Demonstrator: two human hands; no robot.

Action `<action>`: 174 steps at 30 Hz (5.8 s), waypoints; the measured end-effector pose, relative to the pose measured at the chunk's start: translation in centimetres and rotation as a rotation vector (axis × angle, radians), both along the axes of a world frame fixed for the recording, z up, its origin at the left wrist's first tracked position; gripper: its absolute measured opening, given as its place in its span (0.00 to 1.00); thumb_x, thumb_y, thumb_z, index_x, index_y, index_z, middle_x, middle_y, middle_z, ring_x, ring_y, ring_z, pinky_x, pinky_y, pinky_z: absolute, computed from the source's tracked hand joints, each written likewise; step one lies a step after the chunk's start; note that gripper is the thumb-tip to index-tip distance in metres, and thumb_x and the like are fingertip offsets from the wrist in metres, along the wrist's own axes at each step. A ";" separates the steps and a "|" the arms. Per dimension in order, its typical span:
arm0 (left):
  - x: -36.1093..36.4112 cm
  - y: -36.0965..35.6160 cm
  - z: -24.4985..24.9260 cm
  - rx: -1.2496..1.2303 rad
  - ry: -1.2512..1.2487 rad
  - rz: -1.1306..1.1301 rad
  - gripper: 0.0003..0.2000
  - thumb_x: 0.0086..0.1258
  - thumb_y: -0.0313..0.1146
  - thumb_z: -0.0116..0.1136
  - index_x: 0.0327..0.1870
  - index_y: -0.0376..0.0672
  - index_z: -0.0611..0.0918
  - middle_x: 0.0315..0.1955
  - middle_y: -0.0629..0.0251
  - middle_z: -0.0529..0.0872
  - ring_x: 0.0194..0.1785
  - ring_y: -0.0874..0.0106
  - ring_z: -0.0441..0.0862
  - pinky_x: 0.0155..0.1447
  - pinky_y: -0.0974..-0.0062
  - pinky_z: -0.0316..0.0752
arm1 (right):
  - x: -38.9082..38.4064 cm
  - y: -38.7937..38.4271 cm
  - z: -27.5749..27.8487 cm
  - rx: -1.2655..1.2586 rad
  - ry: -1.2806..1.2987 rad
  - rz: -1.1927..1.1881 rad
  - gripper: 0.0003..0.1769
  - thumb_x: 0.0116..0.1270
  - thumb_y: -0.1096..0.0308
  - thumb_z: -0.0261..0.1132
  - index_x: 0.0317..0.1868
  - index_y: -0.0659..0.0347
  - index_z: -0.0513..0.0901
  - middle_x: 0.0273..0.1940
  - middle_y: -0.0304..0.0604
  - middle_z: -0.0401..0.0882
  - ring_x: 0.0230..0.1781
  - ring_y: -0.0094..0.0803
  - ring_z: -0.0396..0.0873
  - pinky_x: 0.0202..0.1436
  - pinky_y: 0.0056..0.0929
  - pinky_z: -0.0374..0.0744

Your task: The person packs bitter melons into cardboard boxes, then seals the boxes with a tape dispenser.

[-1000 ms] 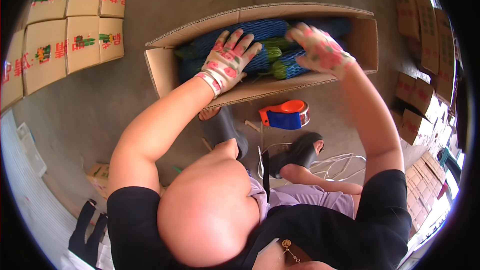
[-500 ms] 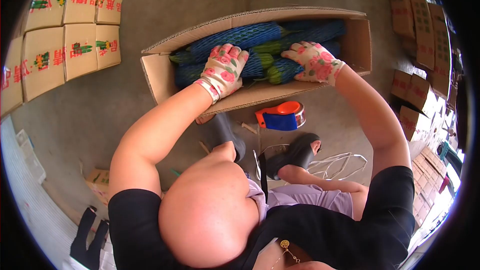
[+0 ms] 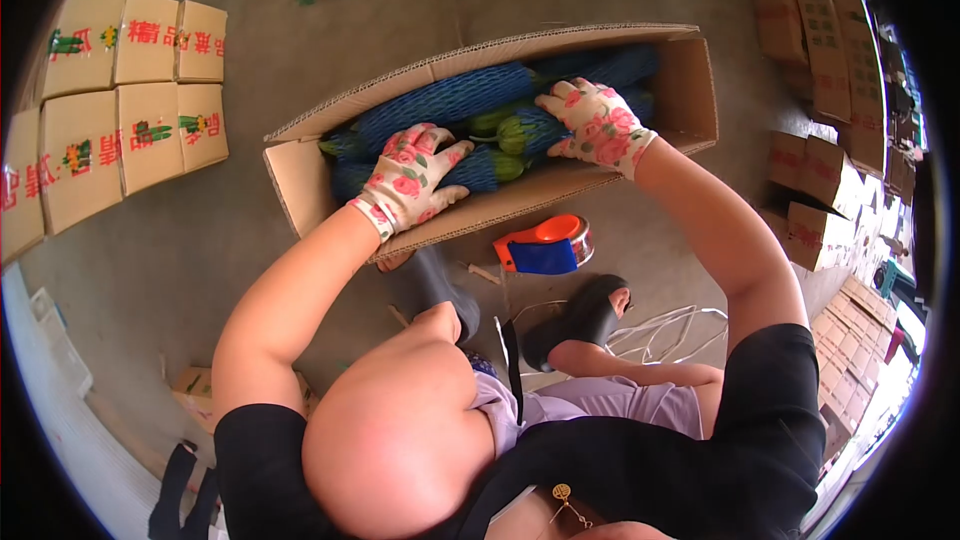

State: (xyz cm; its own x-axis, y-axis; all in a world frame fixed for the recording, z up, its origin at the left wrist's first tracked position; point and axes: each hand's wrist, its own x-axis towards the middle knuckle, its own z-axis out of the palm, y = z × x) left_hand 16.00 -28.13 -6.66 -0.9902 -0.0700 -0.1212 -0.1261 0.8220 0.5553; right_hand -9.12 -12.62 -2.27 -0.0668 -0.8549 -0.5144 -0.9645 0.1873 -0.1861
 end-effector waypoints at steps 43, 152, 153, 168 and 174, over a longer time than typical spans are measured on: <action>-4.8 -0.3 -1.3 0.731 -0.361 0.453 0.32 0.78 0.56 0.51 0.68 0.34 0.73 0.63 0.54 0.80 0.69 0.66 0.73 0.73 0.72 0.64 | -6.8 9.5 -0.4 -0.482 0.114 -0.105 0.41 0.44 0.74 0.76 0.62 0.56 0.73 0.58 0.50 0.74 0.61 0.51 0.72 0.65 0.48 0.72; 4.8 5.4 4.8 -0.018 0.395 0.108 0.22 0.57 0.38 0.69 0.55 0.49 0.84 0.53 0.66 0.83 0.56 0.65 0.80 0.60 0.61 0.71 | 4.9 -1.1 -1.1 0.084 -0.004 0.017 0.30 0.53 0.52 0.77 0.49 0.61 0.77 0.51 0.51 0.80 0.53 0.49 0.81 0.57 0.41 0.79; 5.0 5.0 5.2 0.046 0.382 0.112 0.21 0.58 0.35 0.69 0.55 0.47 0.83 0.52 0.64 0.84 0.56 0.64 0.81 0.58 0.61 0.74 | 4.5 -0.9 0.7 0.058 -0.057 -0.062 0.30 0.53 0.53 0.77 0.50 0.62 0.77 0.50 0.53 0.80 0.52 0.50 0.81 0.56 0.41 0.80; -0.8 -2.0 10.0 0.161 0.151 0.100 0.34 0.56 0.36 0.72 0.67 0.41 0.74 0.57 0.52 0.83 0.57 0.54 0.82 0.62 0.64 0.77 | 0.6 7.3 7.3 -0.294 -0.422 -0.960 0.31 0.63 0.69 0.69 0.66 0.67 0.71 0.53 0.45 0.81 0.55 0.39 0.80 0.60 0.36 0.78; -2.3 -2.3 12.3 0.020 -0.294 0.007 0.35 0.57 0.43 0.69 0.67 0.42 0.73 0.56 0.52 0.83 0.57 0.56 0.83 0.60 0.63 0.78 | -2.0 10.3 1.9 0.069 0.262 -0.788 0.47 0.64 0.54 0.67 0.78 0.59 0.55 0.50 0.54 0.82 0.52 0.50 0.82 0.56 0.42 0.79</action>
